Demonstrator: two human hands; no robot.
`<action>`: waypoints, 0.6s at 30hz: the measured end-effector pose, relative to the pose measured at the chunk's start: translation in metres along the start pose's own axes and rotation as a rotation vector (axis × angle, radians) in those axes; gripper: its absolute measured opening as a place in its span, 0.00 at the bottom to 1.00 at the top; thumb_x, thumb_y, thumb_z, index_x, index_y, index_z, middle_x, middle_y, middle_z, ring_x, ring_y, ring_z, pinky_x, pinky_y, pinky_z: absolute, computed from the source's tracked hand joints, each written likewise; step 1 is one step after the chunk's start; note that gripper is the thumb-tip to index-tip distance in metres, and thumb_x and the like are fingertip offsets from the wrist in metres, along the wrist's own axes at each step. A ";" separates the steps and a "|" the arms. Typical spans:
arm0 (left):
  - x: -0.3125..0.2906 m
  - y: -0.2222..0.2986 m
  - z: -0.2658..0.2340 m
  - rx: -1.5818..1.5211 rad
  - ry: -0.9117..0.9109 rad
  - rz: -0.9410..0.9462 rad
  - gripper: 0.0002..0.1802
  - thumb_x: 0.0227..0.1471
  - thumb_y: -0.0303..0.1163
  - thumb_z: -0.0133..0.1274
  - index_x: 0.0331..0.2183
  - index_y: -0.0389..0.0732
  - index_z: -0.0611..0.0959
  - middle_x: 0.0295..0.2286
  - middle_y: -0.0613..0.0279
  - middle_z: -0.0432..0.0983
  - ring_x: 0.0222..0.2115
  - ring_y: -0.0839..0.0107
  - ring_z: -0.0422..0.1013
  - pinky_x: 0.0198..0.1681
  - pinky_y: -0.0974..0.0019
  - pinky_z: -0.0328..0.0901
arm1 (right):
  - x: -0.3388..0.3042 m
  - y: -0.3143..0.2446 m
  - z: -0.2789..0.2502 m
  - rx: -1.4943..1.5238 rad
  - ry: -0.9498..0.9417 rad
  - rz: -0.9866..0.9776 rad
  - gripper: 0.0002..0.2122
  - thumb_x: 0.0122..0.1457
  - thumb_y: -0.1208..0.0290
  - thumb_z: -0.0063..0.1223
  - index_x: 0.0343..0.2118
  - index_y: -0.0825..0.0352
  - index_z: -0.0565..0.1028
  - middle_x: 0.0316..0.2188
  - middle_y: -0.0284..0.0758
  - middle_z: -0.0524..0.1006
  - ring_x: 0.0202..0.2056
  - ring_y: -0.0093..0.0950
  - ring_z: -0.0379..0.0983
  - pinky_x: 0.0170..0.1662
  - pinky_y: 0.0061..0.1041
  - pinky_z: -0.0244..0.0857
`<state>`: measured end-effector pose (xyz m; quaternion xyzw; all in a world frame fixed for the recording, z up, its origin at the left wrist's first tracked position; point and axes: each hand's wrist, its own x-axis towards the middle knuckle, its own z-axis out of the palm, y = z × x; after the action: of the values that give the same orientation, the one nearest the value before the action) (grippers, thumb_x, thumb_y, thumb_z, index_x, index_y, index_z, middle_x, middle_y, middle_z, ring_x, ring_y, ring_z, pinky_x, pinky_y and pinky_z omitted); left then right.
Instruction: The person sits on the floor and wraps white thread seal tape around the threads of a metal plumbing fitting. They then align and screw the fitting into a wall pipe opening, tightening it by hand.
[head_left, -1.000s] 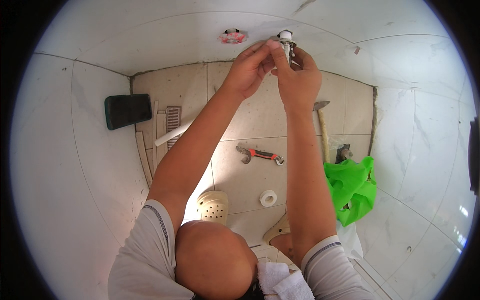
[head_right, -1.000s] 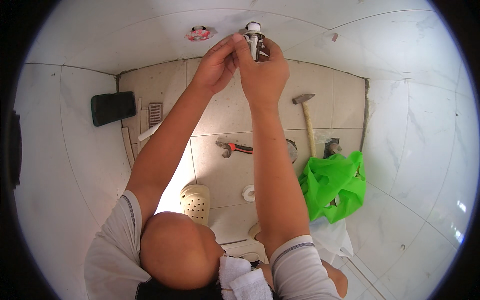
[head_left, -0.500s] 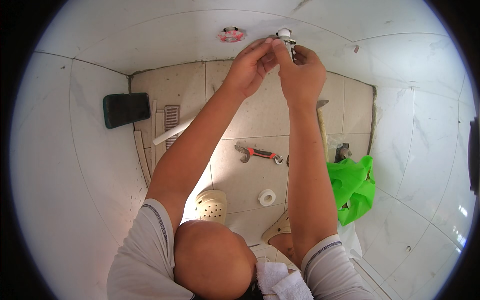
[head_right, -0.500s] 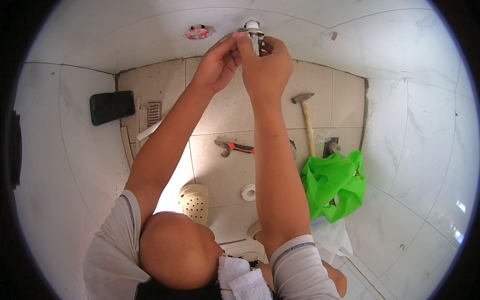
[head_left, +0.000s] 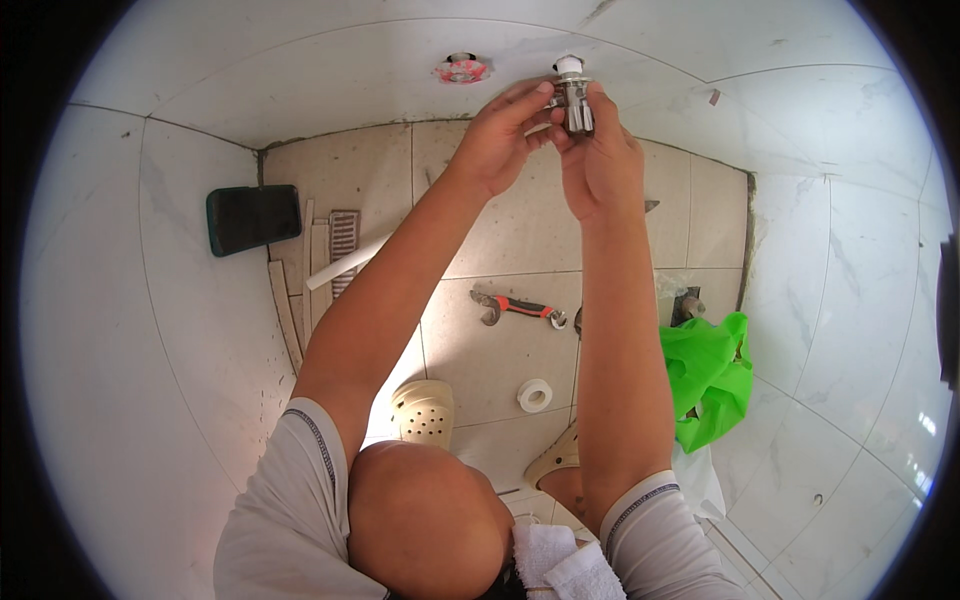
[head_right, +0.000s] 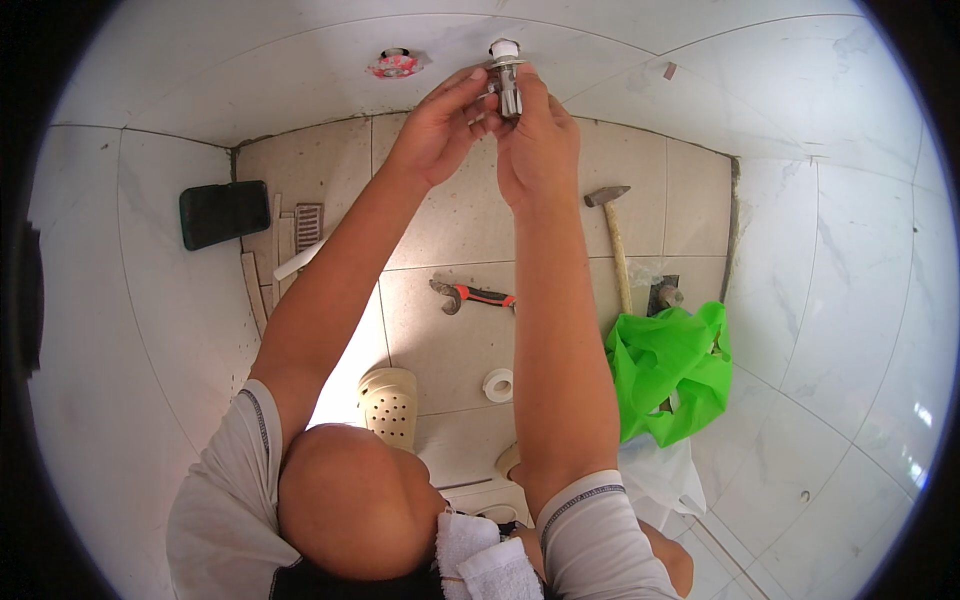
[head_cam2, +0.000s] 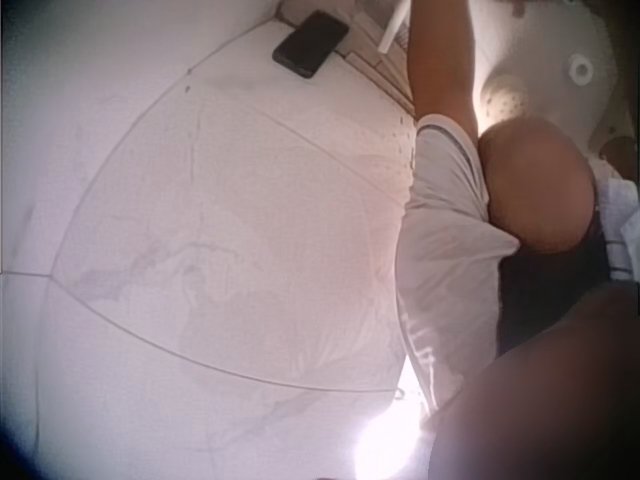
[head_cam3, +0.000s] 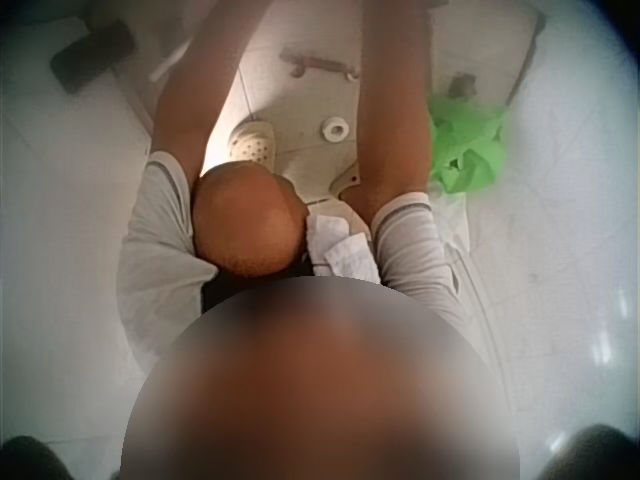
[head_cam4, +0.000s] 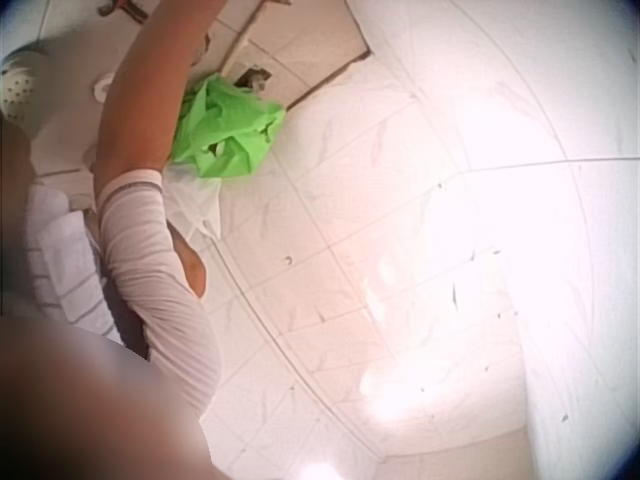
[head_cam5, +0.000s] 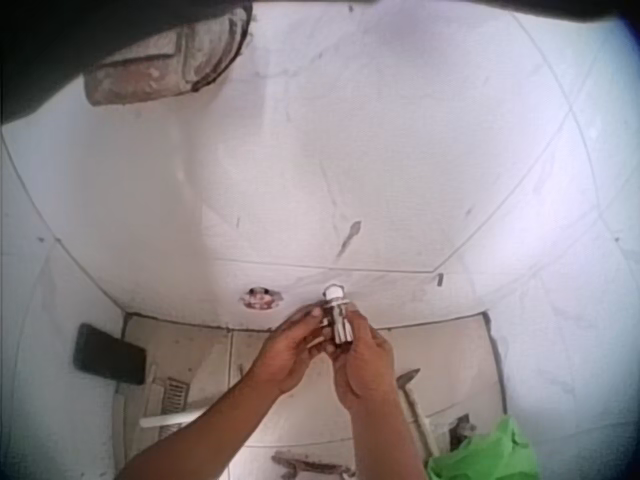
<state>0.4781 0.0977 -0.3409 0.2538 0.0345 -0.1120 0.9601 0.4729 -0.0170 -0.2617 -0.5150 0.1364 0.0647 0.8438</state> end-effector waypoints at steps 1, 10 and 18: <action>0.001 0.000 -0.001 0.009 -0.019 0.007 0.20 0.65 0.42 0.59 0.52 0.41 0.82 0.40 0.71 0.79 0.41 0.79 0.73 0.49 0.65 0.67 | 0.000 0.001 0.000 0.036 -0.028 0.012 0.14 0.70 0.65 0.54 0.46 0.75 0.74 0.38 0.38 0.79 0.36 0.28 0.75 0.37 0.27 0.69; 0.003 -0.002 -0.002 -0.008 0.012 0.007 0.20 0.64 0.43 0.61 0.51 0.41 0.83 0.35 0.73 0.80 0.34 0.81 0.72 0.42 0.70 0.66 | -0.003 -0.001 0.011 0.199 0.010 0.075 0.16 0.75 0.65 0.44 0.49 0.77 0.69 0.40 0.42 0.75 0.36 0.32 0.73 0.38 0.32 0.69; 0.008 0.002 -0.006 -0.129 -0.114 -0.034 0.16 0.64 0.42 0.60 0.46 0.41 0.83 0.30 0.73 0.79 0.29 0.83 0.71 0.34 0.74 0.65 | -0.001 0.003 0.020 0.180 0.080 0.071 0.17 0.76 0.63 0.36 0.46 0.77 0.68 0.34 0.44 0.76 0.31 0.33 0.73 0.32 0.33 0.68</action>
<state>0.4868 0.1009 -0.3461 0.1841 -0.0087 -0.1402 0.9728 0.4745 0.0021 -0.2550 -0.4341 0.1934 0.0614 0.8777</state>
